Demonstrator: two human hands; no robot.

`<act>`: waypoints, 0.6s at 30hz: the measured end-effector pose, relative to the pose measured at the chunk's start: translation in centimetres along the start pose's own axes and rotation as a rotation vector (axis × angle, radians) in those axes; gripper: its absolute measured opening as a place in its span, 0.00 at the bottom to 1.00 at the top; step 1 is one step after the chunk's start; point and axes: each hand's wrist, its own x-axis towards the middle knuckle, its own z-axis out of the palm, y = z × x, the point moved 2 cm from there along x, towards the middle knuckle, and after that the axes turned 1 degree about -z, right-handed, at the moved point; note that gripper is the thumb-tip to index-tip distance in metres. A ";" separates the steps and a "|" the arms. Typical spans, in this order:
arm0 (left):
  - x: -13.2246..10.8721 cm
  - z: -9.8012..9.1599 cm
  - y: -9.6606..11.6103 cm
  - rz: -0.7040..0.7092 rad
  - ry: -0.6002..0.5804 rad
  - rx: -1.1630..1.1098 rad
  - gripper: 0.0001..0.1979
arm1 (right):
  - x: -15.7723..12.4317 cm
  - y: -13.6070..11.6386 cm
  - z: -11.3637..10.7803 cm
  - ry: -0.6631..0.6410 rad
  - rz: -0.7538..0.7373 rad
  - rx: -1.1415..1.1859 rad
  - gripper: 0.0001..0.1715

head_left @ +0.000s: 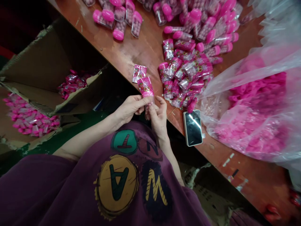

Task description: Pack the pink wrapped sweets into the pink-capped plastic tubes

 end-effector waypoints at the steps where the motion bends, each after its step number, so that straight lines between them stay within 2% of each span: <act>1: 0.2 -0.2 0.2 0.014 0.008 -0.014 0.22 | 0.0 0.0 -0.1 -0.009 0.005 0.005 0.29; 6: 0.9 -0.2 0.4 0.011 -0.014 -0.044 0.21 | 0.0 0.0 -0.2 -0.018 0.010 -0.014 0.29; 10: 0.5 -0.2 0.1 0.017 -0.006 -0.011 0.19 | 0.1 0.2 0.0 0.013 0.005 -0.037 0.29; 15: 0.0 -0.6 -0.1 0.006 0.004 -0.059 0.18 | 0.3 0.5 0.2 -0.034 0.030 0.007 0.30; 18: -0.1 -0.5 0.0 -0.003 0.017 -0.095 0.18 | 0.2 0.8 0.2 -0.023 -0.003 -0.052 0.31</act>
